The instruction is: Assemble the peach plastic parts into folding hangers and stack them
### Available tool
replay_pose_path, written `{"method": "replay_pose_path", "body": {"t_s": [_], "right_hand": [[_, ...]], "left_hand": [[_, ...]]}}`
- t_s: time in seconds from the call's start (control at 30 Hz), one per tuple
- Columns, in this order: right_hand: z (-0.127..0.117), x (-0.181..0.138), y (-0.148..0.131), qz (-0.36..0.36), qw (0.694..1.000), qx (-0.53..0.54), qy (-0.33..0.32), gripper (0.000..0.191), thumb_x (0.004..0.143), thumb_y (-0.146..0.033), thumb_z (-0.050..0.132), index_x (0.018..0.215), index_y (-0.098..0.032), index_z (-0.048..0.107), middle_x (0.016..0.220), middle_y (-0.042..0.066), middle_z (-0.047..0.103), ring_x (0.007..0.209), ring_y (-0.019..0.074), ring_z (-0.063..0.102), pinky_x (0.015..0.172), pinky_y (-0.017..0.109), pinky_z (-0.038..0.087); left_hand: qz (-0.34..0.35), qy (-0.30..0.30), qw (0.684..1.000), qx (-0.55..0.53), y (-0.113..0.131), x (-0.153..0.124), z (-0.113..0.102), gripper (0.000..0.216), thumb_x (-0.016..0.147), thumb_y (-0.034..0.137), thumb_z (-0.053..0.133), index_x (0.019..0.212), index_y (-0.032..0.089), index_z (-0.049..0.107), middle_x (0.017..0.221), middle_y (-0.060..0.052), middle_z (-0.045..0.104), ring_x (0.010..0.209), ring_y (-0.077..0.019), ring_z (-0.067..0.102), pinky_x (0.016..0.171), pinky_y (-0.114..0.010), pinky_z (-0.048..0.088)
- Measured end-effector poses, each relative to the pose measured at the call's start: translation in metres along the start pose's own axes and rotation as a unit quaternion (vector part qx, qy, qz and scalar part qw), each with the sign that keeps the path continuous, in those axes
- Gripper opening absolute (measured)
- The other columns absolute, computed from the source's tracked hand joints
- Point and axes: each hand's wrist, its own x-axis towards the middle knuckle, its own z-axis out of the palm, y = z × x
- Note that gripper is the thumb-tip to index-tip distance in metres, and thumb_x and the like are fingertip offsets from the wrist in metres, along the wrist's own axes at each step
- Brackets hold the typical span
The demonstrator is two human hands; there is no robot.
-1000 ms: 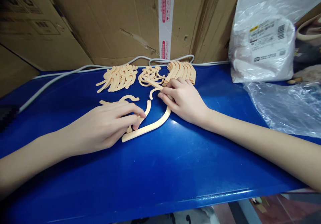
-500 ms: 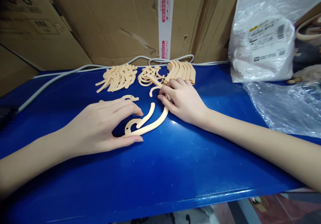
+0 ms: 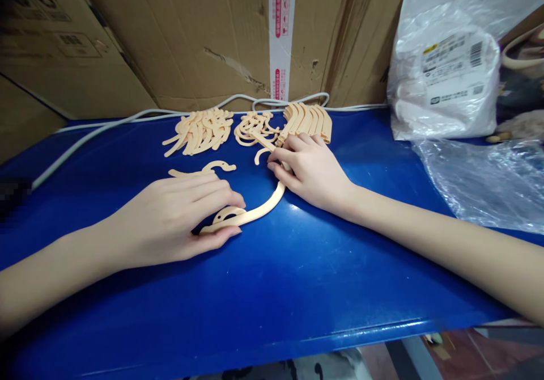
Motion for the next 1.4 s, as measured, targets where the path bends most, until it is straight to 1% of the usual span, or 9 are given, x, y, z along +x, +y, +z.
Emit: {"method": "replay_pose_path", "body": {"t_s": [0.23, 0.47, 0.6, 0.7, 0.77, 0.93, 1.07, 1.27, 1.4], "right_hand": [[0.001, -0.001, 0.0032, -0.022, 1.0, 0.017, 0.003, 0.03, 0.1, -0.03, 0.046, 0.106, -0.018, 0.073, 0.095, 0.01, 0.065, 0.095, 0.0295, 0.061, 0.086, 0.046, 0.042], [0.0034, -0.0014, 0.0047, -0.061, 0.995, 0.079, 0.023, 0.029, 0.101, -0.026, 0.047, 0.106, -0.013, 0.073, 0.099, 0.012, 0.065, 0.094, 0.026, 0.06, 0.083, 0.039, 0.048], [0.0027, -0.0017, 0.0042, -0.078, 0.991, 0.109, 0.023, 0.026, 0.1, -0.024, 0.048, 0.106, -0.014, 0.071, 0.101, 0.012, 0.066, 0.095, 0.025, 0.06, 0.083, 0.038, 0.05], [0.0009, -0.0024, 0.0038, -0.111, 0.985, 0.132, 0.019, 0.025, 0.101, -0.021, 0.046, 0.107, -0.014, 0.07, 0.103, 0.012, 0.065, 0.096, 0.0235, 0.06, 0.082, 0.037, 0.05], [0.0, -0.003, 0.0038, -0.13, 0.982, 0.134, 0.021, 0.025, 0.1, -0.019, 0.045, 0.106, -0.014, 0.069, 0.104, 0.012, 0.065, 0.095, 0.0228, 0.059, 0.081, 0.037, 0.05], [-0.001, -0.0038, 0.0042, -0.155, 0.977, 0.147, 0.018, 0.024, 0.099, -0.017, 0.045, 0.104, -0.016, 0.068, 0.104, 0.01, 0.064, 0.096, 0.0218, 0.059, 0.081, 0.036, 0.05], [-0.0017, -0.0037, 0.004, -0.174, 0.972, 0.155, 0.021, 0.022, 0.099, -0.017, 0.046, 0.102, -0.017, 0.068, 0.102, 0.009, 0.064, 0.093, 0.0207, 0.058, 0.08, 0.035, 0.049], [-0.0019, -0.0036, 0.0041, -0.189, 0.969, 0.16, 0.014, 0.022, 0.099, -0.018, 0.047, 0.103, -0.016, 0.068, 0.1, 0.009, 0.064, 0.092, 0.02, 0.058, 0.08, 0.035, 0.048], [-0.0016, -0.0035, 0.0039, -0.188, 0.968, 0.164, 0.008, 0.023, 0.1, -0.018, 0.046, 0.103, -0.016, 0.069, 0.101, 0.009, 0.064, 0.092, 0.0206, 0.058, 0.08, 0.036, 0.048]], "left_hand": [[-0.011, -0.011, 1.0, -0.025, -0.0011, 0.0, 0.0004, 0.012, 0.096, 0.028, 0.057, 0.102, 0.018, 0.06, 0.089, 0.0, 0.064, 0.083, -0.018, 0.06, 0.075, -0.031, 0.042], [-0.038, -0.038, 0.996, -0.068, -0.0043, 0.0015, 0.0012, 0.01, 0.096, 0.029, 0.06, 0.098, 0.019, 0.059, 0.09, 0.001, 0.065, 0.083, -0.0164, 0.061, 0.074, -0.029, 0.043], [-0.027, -0.022, 0.996, -0.081, -0.0065, 0.0001, 0.0034, 0.01, 0.097, 0.028, 0.058, 0.097, 0.019, 0.06, 0.096, 0.0, 0.067, 0.086, -0.0166, 0.062, 0.075, -0.03, 0.044], [-0.026, -0.01, 0.995, -0.097, -0.0075, -0.0006, 0.0037, 0.008, 0.098, 0.025, 0.056, 0.099, 0.018, 0.06, 0.106, -0.003, 0.066, 0.094, -0.0164, 0.063, 0.078, -0.028, 0.045], [-0.03, -0.005, 0.994, -0.104, -0.0077, -0.0004, 0.0035, 0.006, 0.098, 0.023, 0.057, 0.101, 0.018, 0.059, 0.108, -0.003, 0.065, 0.096, -0.0154, 0.063, 0.079, -0.026, 0.046], [-0.019, 0.012, 0.997, -0.068, -0.0082, 0.0007, 0.0036, 0.004, 0.098, 0.022, 0.058, 0.097, 0.018, 0.058, 0.098, 0.0, 0.065, 0.089, -0.0145, 0.062, 0.078, -0.026, 0.045], [-0.005, 0.019, 0.999, -0.038, -0.0089, 0.001, 0.0036, 0.007, 0.1, 0.021, 0.054, 0.094, 0.019, 0.058, 0.098, 0.0, 0.067, 0.094, -0.0166, 0.062, 0.083, -0.028, 0.045], [0.006, 0.025, 1.0, -0.013, -0.0092, 0.003, 0.0028, 0.009, 0.1, 0.022, 0.053, 0.095, 0.018, 0.06, 0.097, -0.002, 0.068, 0.091, -0.018, 0.06, 0.078, -0.028, 0.047], [0.014, 0.034, 0.999, -0.004, -0.0093, 0.0029, 0.0023, 0.008, 0.099, 0.021, 0.053, 0.102, 0.017, 0.06, 0.1, -0.004, 0.069, 0.093, -0.0192, 0.061, 0.078, -0.029, 0.048]]}}
